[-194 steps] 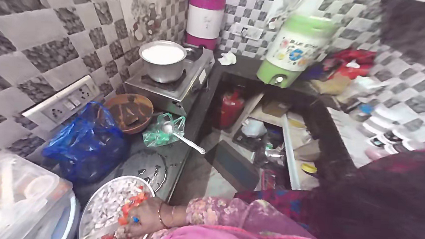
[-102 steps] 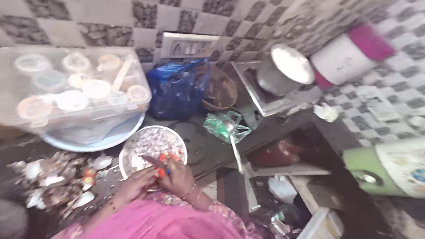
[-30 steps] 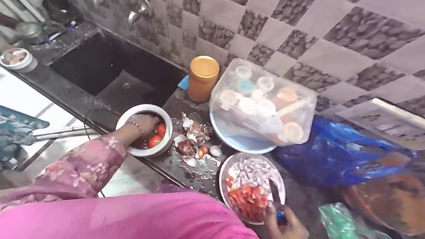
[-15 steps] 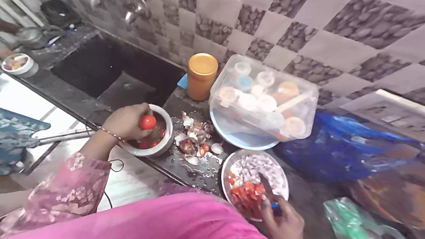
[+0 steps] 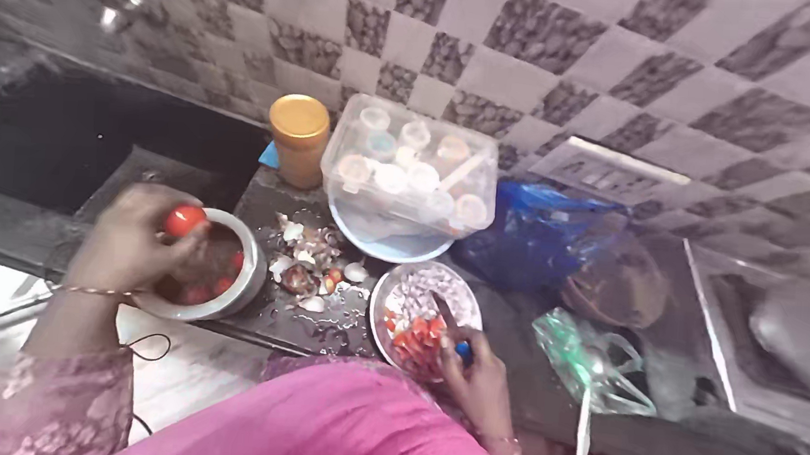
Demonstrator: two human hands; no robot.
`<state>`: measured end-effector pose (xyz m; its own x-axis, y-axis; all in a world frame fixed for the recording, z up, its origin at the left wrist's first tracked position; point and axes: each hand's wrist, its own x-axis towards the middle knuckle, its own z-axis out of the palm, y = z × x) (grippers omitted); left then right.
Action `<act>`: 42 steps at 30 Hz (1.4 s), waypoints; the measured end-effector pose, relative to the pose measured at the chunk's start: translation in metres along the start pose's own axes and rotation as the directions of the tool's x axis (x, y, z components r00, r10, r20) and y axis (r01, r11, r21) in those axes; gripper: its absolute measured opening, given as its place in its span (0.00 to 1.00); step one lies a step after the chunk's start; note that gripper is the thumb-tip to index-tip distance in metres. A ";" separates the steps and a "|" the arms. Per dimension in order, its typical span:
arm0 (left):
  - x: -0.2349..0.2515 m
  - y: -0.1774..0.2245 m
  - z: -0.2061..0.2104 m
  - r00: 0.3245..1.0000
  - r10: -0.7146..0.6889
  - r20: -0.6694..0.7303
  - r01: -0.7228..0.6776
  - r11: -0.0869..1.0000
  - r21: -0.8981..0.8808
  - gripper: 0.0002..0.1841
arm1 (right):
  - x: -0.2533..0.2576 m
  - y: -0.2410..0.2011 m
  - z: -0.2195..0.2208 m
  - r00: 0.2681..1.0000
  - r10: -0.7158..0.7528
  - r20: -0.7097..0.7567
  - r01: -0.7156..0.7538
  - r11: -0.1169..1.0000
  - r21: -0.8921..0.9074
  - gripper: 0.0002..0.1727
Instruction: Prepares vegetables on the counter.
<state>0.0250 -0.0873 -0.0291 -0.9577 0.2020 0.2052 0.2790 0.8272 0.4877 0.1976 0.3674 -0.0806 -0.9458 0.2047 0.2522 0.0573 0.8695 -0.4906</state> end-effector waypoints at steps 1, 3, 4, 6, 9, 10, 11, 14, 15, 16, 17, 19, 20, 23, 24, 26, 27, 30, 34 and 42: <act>-0.003 0.007 -0.003 0.995 -0.046 -0.094 0.037 0.995 -0.092 0.31 | -0.003 0.000 0.000 0.999 0.037 0.032 -0.037 0.999 0.005 0.27; -0.009 0.030 0.003 0.974 -0.165 -0.157 0.081 0.894 -0.440 0.37 | -0.006 -0.001 0.001 0.991 0.088 0.100 -0.094 0.994 0.051 0.28; -0.013 0.048 0.013 0.975 -0.202 -0.090 0.086 0.721 -0.687 0.31 | -0.005 -0.002 0.000 0.986 0.109 0.129 -0.121 0.989 0.082 0.26; -0.022 0.089 0.042 0.969 -0.204 0.139 0.182 0.210 -0.960 0.12 | -0.003 -0.004 -0.004 0.972 0.155 0.176 -0.186 0.966 0.177 0.21; -0.033 0.141 0.097 0.890 -0.139 0.434 0.421 -0.115 -0.900 0.16 | -0.001 -0.006 -0.007 0.958 0.188 0.218 -0.258 0.897 0.359 0.19; -0.032 0.153 0.113 0.856 -0.107 0.506 0.489 -0.153 -0.859 0.18 | 0.000 -0.006 -0.008 0.959 0.177 0.219 -0.255 0.877 0.407 0.19; -0.031 0.163 0.127 0.824 -0.067 0.562 0.543 -0.189 -0.818 0.19 | 0.000 -0.004 -0.009 0.964 0.154 0.217 -0.238 0.861 0.449 0.19; -0.027 0.178 0.155 0.797 0.118 0.592 0.604 -0.147 -0.784 0.17 | -0.003 -0.001 -0.014 0.971 0.105 0.216 -0.206 0.827 0.523 0.20; -0.026 0.183 0.157 0.808 0.188 0.558 0.568 -0.001 -0.823 0.22 | -0.003 0.000 -0.016 0.971 0.102 0.214 -0.204 0.818 0.538 0.19; -0.024 0.186 0.161 0.824 0.254 0.506 0.488 0.137 -0.862 0.33 | -0.003 -0.001 -0.019 0.972 0.101 0.213 -0.205 0.808 0.552 0.18; -0.022 0.187 0.167 0.842 0.335 0.423 0.362 0.231 -0.903 0.41 | -0.002 -0.002 -0.021 0.972 0.104 0.212 -0.208 0.800 0.562 0.17; -0.018 0.184 0.183 0.830 0.512 0.224 0.079 0.289 -0.954 0.42 | -0.002 -0.005 -0.026 0.976 0.095 0.198 -0.194 0.795 0.575 0.16; -0.015 0.184 0.189 0.800 0.585 0.134 -0.070 0.313 -0.947 0.38 | -0.001 -0.008 -0.028 0.978 0.089 0.188 -0.183 0.800 0.572 0.15; -0.006 0.188 0.195 0.711 0.703 -0.017 -0.374 0.358 -0.856 0.35 | 0.001 -0.018 -0.032 0.975 0.081 0.205 -0.181 0.825 0.535 0.15; -0.007 0.192 0.193 0.718 0.696 -0.030 -0.412 0.390 -0.824 0.38 | 0.001 -0.021 -0.032 0.975 0.071 0.211 -0.174 0.835 0.522 0.15; -0.010 0.198 0.189 0.729 0.684 -0.027 -0.463 0.463 -0.756 0.40 | 0.003 -0.025 -0.031 0.976 0.046 0.214 -0.144 0.872 0.468 0.20; -0.011 0.202 0.188 0.721 0.692 -0.035 -0.492 0.476 -0.729 0.37 | 0.004 -0.027 -0.030 0.970 0.048 0.236 -0.146 0.896 0.420 0.25; -0.013 0.205 0.192 0.686 0.723 -0.082 -0.552 0.444 -0.706 0.28 | 0.008 -0.035 -0.032 0.952 0.074 0.298 -0.169 0.936 0.309 0.36; -0.018 0.205 0.196 0.718 0.693 -0.065 -0.513 0.463 -0.723 0.26 | 0.009 -0.036 -0.032 0.963 0.058 0.263 -0.119 0.967 0.223 0.38; -0.029 0.226 0.191 0.794 0.608 -0.008 -0.435 0.559 -0.706 0.30 | 0.004 -0.041 -0.031 0.977 0.050 0.209 -0.063 0.996 0.057 0.43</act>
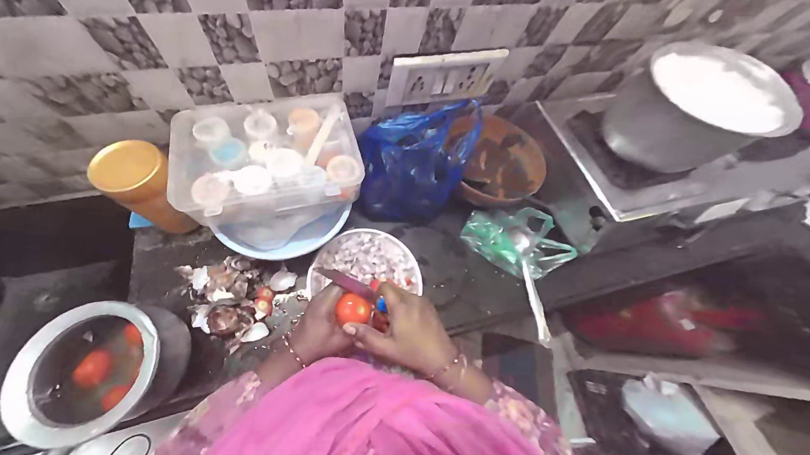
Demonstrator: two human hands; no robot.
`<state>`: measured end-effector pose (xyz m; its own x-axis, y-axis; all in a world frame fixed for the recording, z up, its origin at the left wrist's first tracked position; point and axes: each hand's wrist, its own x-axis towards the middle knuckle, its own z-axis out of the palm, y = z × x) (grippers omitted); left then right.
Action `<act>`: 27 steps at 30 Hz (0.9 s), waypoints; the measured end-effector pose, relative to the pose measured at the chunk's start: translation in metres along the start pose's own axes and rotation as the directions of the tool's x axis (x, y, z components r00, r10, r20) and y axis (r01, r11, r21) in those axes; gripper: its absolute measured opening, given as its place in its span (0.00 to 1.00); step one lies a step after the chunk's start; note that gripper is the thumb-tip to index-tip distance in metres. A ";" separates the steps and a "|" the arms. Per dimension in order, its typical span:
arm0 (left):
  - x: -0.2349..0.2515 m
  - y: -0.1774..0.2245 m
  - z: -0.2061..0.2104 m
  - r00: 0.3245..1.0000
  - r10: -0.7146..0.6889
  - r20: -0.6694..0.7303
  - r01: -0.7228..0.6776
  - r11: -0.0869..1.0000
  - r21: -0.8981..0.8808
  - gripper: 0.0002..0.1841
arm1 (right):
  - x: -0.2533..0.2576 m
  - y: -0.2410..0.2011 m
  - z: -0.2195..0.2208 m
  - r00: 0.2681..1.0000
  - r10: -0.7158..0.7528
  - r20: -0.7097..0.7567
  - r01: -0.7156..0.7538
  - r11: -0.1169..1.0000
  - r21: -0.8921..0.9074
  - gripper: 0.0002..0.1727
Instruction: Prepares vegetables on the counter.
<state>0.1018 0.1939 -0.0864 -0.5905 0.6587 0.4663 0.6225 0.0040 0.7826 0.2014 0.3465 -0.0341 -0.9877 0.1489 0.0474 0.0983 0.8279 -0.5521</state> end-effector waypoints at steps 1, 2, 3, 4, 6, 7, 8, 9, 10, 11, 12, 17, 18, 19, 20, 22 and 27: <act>0.001 0.001 0.001 1.000 -0.010 0.003 0.010 1.000 0.019 0.28 | -0.001 -0.001 0.000 1.000 0.016 0.005 -0.016 1.000 -0.022 0.43; 0.003 0.002 0.001 1.000 -0.015 0.006 0.015 0.999 0.040 0.28 | -0.001 -0.001 0.000 1.000 0.029 0.007 -0.029 0.999 -0.035 0.44; 0.004 0.002 0.002 1.000 -0.017 0.007 0.016 0.998 0.060 0.28 | -0.001 -0.001 0.001 0.999 0.034 -0.001 -0.034 0.999 -0.037 0.44; 0.006 0.003 0.002 1.000 -0.018 0.006 0.018 0.997 0.081 0.28 | -0.001 0.000 0.001 0.999 0.039 -0.007 -0.039 0.999 -0.035 0.44; 0.008 0.005 0.006 0.999 -0.040 -0.030 0.043 0.994 0.104 0.27 | 0.000 0.003 0.002 0.999 0.045 -0.015 -0.046 0.999 -0.013 0.43; 0.008 0.006 0.009 0.997 -0.053 -0.064 0.060 0.992 0.108 0.26 | 0.001 0.005 0.003 0.999 0.042 -0.032 -0.042 0.999 0.005 0.43; 0.010 0.006 0.013 0.993 -0.058 -0.106 0.070 0.991 0.110 0.25 | 0.002 0.008 0.006 0.998 0.036 -0.056 -0.035 0.999 0.020 0.42; 0.011 0.006 0.017 0.988 -0.058 -0.142 0.073 0.992 0.101 0.25 | 0.003 0.010 0.008 0.997 0.037 -0.063 -0.035 0.999 0.033 0.42; 0.012 0.004 0.021 0.984 -0.058 -0.166 0.072 0.995 0.076 0.25 | 0.003 0.012 0.008 0.997 0.045 -0.057 -0.043 0.998 0.040 0.41; 0.012 0.002 0.025 0.981 -0.060 -0.184 0.071 0.996 0.054 0.25 | 0.004 0.014 0.006 0.998 0.058 -0.039 -0.056 0.997 0.047 0.41; 0.012 0.001 0.028 0.980 -0.063 -0.191 0.070 0.997 0.030 0.25 | 0.004 0.014 0.003 0.997 0.079 -0.003 -0.078 0.995 0.059 0.41; 0.009 -0.003 0.035 0.972 -0.097 -0.214 0.091 0.995 -0.035 0.24 | 0.010 0.016 -0.005 0.984 0.119 0.132 -0.131 0.987 0.092 0.40; 0.009 -0.004 0.035 0.969 -0.104 -0.222 0.099 0.994 -0.035 0.24 | 0.012 0.017 -0.005 0.982 0.118 0.148 -0.132 0.987 0.095 0.39; 0.009 -0.005 0.034 0.968 -0.115 -0.223 0.109 0.993 -0.039 0.24 | 0.014 0.017 -0.005 0.979 0.120 0.164 -0.138 0.985 0.101 0.39; 0.008 -0.005 0.034 0.967 -0.121 -0.222 0.115 0.993 -0.040 0.24 | 0.015 0.016 -0.004 0.975 0.124 0.182 -0.145 0.984 0.108 0.38; 0.006 -0.007 0.033 0.965 -0.121 -0.232 0.117 0.993 -0.032 0.22 | 0.016 0.016 -0.003 0.971 0.122 0.205 -0.148 0.982 0.120 0.37; 0.005 -0.007 0.032 0.959 -0.105 -0.263 0.109 0.994 0.000 0.21 | 0.017 0.019 0.004 0.969 0.119 0.217 -0.156 0.974 0.162 0.36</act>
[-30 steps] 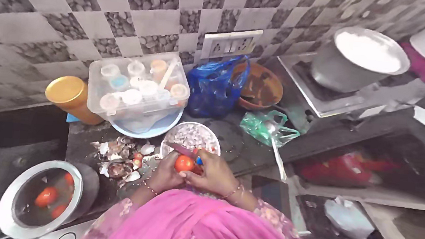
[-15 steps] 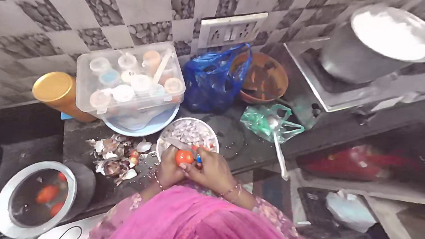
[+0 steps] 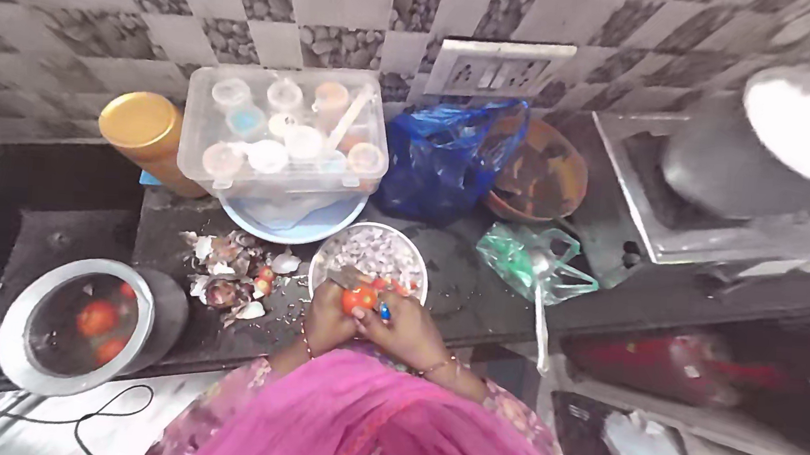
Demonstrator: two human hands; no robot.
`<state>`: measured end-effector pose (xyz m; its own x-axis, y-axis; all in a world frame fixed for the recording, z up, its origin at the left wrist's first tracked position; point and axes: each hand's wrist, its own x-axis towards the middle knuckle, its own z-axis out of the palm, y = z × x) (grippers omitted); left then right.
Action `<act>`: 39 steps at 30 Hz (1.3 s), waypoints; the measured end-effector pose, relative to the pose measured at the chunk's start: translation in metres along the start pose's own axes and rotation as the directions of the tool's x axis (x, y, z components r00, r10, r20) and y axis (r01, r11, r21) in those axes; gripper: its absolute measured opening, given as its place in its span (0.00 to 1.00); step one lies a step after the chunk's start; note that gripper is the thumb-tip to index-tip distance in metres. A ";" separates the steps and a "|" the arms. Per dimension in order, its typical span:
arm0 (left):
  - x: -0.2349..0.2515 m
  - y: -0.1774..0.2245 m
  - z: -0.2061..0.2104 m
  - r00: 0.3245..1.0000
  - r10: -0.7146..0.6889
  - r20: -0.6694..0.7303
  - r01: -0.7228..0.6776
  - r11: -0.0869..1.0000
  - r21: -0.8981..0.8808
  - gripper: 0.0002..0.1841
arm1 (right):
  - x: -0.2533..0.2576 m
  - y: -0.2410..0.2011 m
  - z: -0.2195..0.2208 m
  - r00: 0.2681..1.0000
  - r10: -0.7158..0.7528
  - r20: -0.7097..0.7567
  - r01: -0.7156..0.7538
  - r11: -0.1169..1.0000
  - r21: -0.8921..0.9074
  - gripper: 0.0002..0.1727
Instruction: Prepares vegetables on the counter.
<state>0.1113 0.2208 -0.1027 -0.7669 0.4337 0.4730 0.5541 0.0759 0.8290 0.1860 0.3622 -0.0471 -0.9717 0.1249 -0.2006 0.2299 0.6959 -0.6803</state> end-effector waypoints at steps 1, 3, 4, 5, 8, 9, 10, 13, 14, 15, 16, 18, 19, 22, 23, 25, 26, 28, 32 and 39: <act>0.000 0.000 -0.001 1.000 -0.012 -0.004 0.012 1.000 -0.001 0.20 | 0.000 -0.002 0.001 1.000 0.009 0.003 -0.009 1.000 -0.005 0.36; 0.000 0.000 -0.002 0.999 -0.041 0.003 0.041 0.999 -0.010 0.18 | -0.002 -0.004 0.005 1.000 0.005 -0.021 -0.005 1.000 -0.031 0.35; 0.000 0.000 -0.002 0.999 -0.045 0.004 0.045 0.999 -0.015 0.17 | -0.002 -0.004 0.007 0.999 -0.004 -0.046 0.001 0.999 -0.048 0.35; 0.000 -0.001 -0.001 0.999 -0.046 0.002 0.046 0.998 -0.038 0.16 | -0.004 -0.004 0.011 0.996 -0.018 -0.083 0.012 0.998 -0.068 0.35; -0.003 -0.004 -0.001 0.986 -0.167 0.011 0.164 0.953 -0.255 0.19 | -0.008 -0.002 0.022 0.942 -0.207 -0.265 0.154 0.966 -0.206 0.35; -0.002 -0.004 -0.006 0.960 -0.279 0.040 0.277 0.912 -0.302 0.22 | -0.009 -0.004 0.024 0.893 -0.322 -0.314 0.240 0.932 -0.272 0.36; 0.000 -0.004 -0.013 0.919 -0.391 0.060 0.394 0.890 -0.230 0.25 | -0.011 -0.006 0.025 0.840 -0.428 -0.333 0.322 0.887 -0.330 0.37; -0.002 -0.013 -0.043 0.818 -0.558 0.140 0.568 0.821 -0.050 0.34 | 0.001 -0.022 0.017 0.748 -0.592 -0.300 0.402 0.763 -0.506 0.38; -0.010 -0.016 -0.051 0.796 -0.578 0.182 0.595 0.801 -0.058 0.40 | 0.010 -0.029 0.013 0.763 -0.590 -0.266 0.376 0.739 -0.559 0.38; -0.018 -0.015 -0.059 0.750 -0.615 0.245 0.645 0.762 -0.063 0.46 | 0.020 -0.037 0.009 0.772 -0.591 -0.235 0.365 0.715 -0.597 0.36; -0.026 -0.014 -0.063 0.733 -0.619 0.281 0.661 0.745 -0.085 0.51 | 0.032 -0.046 0.006 0.772 -0.601 -0.205 0.374 0.691 -0.618 0.35; -0.041 -0.010 -0.068 0.754 -0.583 0.302 0.647 0.739 -0.190 0.50 | 0.053 -0.070 0.007 0.803 -0.588 -0.098 0.420 0.675 -0.606 0.34; -0.045 -0.007 -0.071 0.763 -0.567 0.312 0.642 0.723 -0.256 0.45 | 0.063 -0.084 0.010 0.838 -0.545 -0.023 0.431 0.688 -0.584 0.32; -0.054 -0.008 -0.078 0.752 -0.567 0.335 0.658 0.631 -0.410 0.33 | 0.093 -0.108 0.034 0.844 -0.535 0.047 0.452 0.660 -0.600 0.25; -0.056 -0.009 -0.081 0.749 -0.574 0.330 0.661 0.612 -0.436 0.31 | 0.101 -0.110 0.042 0.833 -0.552 0.042 0.455 0.639 -0.621 0.23; -0.058 -0.011 -0.084 0.749 -0.582 0.317 0.651 0.558 -0.515 0.28 | 0.110 -0.114 0.049 0.832 -0.554 0.042 0.444 0.617 -0.650 0.22; -0.058 -0.012 -0.084 0.746 -0.588 0.311 0.645 0.523 -0.558 0.29 | 0.111 -0.116 0.048 0.840 -0.542 0.041 0.434 0.624 -0.650 0.22; -0.058 -0.014 -0.083 0.744 -0.602 0.290 0.622 0.465 -0.630 0.34 | 0.107 -0.117 0.038 0.875 -0.485 0.017 0.398 0.698 -0.595 0.22; -0.041 -0.014 -0.076 0.721 -0.669 0.180 0.584 0.447 -0.677 0.36 | 0.078 -0.090 -0.004 0.916 -0.398 0.046 0.398 0.890 -0.224 0.17; 0.003 -0.011 -0.046 0.765 -0.600 0.235 0.566 0.452 -0.690 0.32 | -0.013 -0.021 0.014 0.972 -0.202 -0.121 0.178 0.966 -0.190 0.21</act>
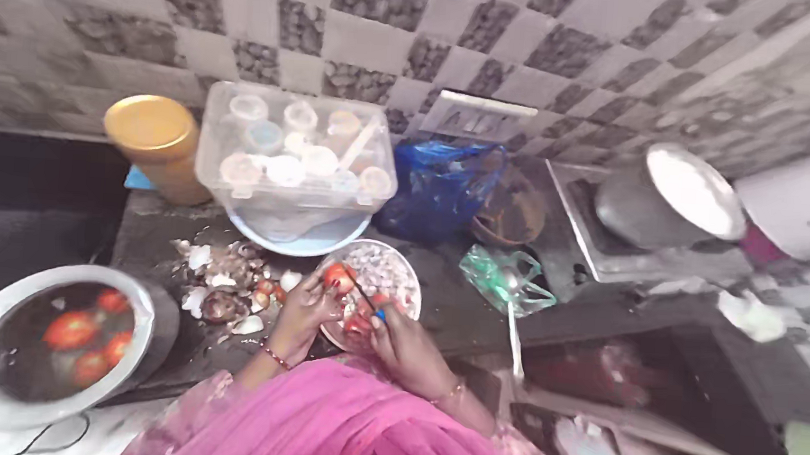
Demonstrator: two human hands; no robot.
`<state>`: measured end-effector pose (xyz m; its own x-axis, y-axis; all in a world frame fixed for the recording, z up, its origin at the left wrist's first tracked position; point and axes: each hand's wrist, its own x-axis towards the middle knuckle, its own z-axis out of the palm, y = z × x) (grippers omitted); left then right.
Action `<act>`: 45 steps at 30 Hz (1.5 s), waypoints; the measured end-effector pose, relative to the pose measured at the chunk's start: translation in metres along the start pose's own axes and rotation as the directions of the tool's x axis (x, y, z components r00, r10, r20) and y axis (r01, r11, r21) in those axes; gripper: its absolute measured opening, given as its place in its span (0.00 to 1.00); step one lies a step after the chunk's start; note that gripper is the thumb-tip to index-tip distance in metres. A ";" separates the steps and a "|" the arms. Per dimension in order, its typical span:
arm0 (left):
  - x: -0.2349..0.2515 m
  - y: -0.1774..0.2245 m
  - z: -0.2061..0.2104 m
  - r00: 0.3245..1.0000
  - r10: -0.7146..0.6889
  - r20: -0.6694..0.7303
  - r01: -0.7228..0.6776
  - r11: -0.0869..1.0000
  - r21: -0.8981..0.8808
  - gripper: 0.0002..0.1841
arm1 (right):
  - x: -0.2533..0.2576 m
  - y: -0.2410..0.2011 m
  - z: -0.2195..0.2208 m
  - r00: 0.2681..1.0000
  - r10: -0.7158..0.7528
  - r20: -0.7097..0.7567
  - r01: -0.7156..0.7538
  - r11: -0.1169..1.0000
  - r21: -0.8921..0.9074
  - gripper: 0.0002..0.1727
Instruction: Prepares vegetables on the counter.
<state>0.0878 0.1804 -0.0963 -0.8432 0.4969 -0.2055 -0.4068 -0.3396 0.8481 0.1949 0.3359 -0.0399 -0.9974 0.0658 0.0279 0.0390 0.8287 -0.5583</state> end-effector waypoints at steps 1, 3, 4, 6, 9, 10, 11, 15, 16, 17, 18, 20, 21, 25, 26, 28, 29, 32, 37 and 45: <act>0.003 0.000 0.008 1.000 -0.022 0.004 0.022 0.999 0.031 0.32 | -0.008 0.002 0.005 0.998 0.045 -0.035 -0.046 0.998 -0.035 0.21; 0.005 -0.002 0.020 0.998 -0.040 0.050 0.037 0.998 0.060 0.27 | -0.019 0.001 0.009 0.986 0.155 -0.062 -0.159 0.984 -0.080 0.21; 0.005 -0.003 0.025 0.997 -0.034 0.068 0.029 0.997 0.073 0.25 | -0.022 0.000 0.009 0.977 0.201 -0.076 -0.208 0.974 -0.086 0.21; 0.006 -0.005 0.032 0.994 -0.009 0.105 -0.003 0.993 0.118 0.23 | -0.025 -0.006 0.005 0.947 0.313 -0.073 -0.318 0.946 -0.061 0.21; 0.008 -0.013 0.033 0.985 0.050 0.166 -0.076 0.986 0.150 0.28 | -0.029 -0.006 0.006 0.913 0.405 -0.037 -0.406 0.913 -0.036 0.22; 0.008 -0.016 0.034 0.984 0.068 0.167 -0.096 0.982 0.165 0.29 | -0.029 -0.005 0.006 0.904 0.426 -0.020 -0.427 0.904 -0.037 0.21; 0.008 -0.017 0.034 0.985 0.077 0.156 -0.105 0.978 0.178 0.30 | -0.028 -0.006 0.006 0.894 0.447 0.006 -0.447 0.894 -0.033 0.21; 0.006 -0.016 0.038 0.990 0.076 0.117 -0.100 0.973 0.210 0.31 | -0.025 -0.012 0.007 0.860 0.506 0.060 -0.506 0.862 -0.023 0.20; 0.005 -0.016 0.037 0.990 0.073 0.118 -0.097 0.973 0.210 0.33 | -0.024 -0.013 0.008 0.852 0.519 0.070 -0.518 0.855 -0.025 0.20; 0.005 -0.017 0.037 0.991 0.067 0.119 -0.092 0.971 0.220 0.34 | -0.022 -0.013 0.008 0.843 0.532 0.079 -0.532 0.846 -0.031 0.21; 0.004 -0.018 0.035 0.991 0.066 0.120 -0.093 0.967 0.236 0.35 | -0.020 -0.014 0.009 0.834 0.545 0.092 -0.544 0.838 -0.036 0.21; 0.001 -0.024 0.032 0.988 0.060 0.141 -0.098 0.954 0.283 0.39 | -0.014 -0.016 0.010 0.812 0.571 0.120 -0.567 0.821 -0.069 0.22; -0.002 -0.027 0.031 0.988 0.050 0.144 -0.090 0.952 0.292 0.39 | -0.012 -0.017 0.010 0.800 0.585 0.136 -0.579 0.811 -0.085 0.22; -0.006 -0.030 0.034 0.994 0.064 0.083 -0.080 0.978 0.195 0.27 | -0.007 -0.022 0.009 0.790 0.592 0.161 -0.580 0.806 -0.119 0.21; -0.005 -0.029 0.034 0.994 0.075 0.075 -0.086 0.984 0.159 0.24 | -0.008 -0.023 0.008 0.790 0.590 0.169 -0.576 0.808 -0.128 0.21; -0.003 -0.024 0.034 0.994 0.084 0.072 -0.093 0.988 0.125 0.21 | -0.011 -0.025 0.007 0.778 0.599 0.191 -0.581 0.801 -0.147 0.22; -0.003 -0.022 0.034 0.993 0.092 0.074 -0.101 0.987 0.123 0.20 | -0.013 -0.024 0.008 0.773 0.603 0.195 -0.582 0.797 -0.161 0.23; -0.005 -0.018 0.034 0.994 0.067 0.086 -0.079 0.987 0.143 0.20 | -0.016 -0.024 0.009 0.775 0.609 0.170 -0.580 0.792 -0.192 0.24; -0.010 -0.027 0.033 0.982 0.038 0.185 -0.065 0.988 0.139 0.21 | -0.008 -0.021 0.009 0.732 0.659 0.171 -0.626 0.750 -0.214 0.23; -0.010 -0.028 0.026 0.961 -0.020 0.277 0.028 0.999 -0.026 0.16 | -0.011 -0.009 0.009 0.782 0.589 0.204 -0.581 0.807 -0.103 0.25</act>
<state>0.1164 0.2060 -0.1051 -0.7044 0.7054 -0.0790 -0.4397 -0.3463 0.8287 0.2048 0.3233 -0.0426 -0.7693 0.4263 -0.4759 0.6173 0.6880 -0.3816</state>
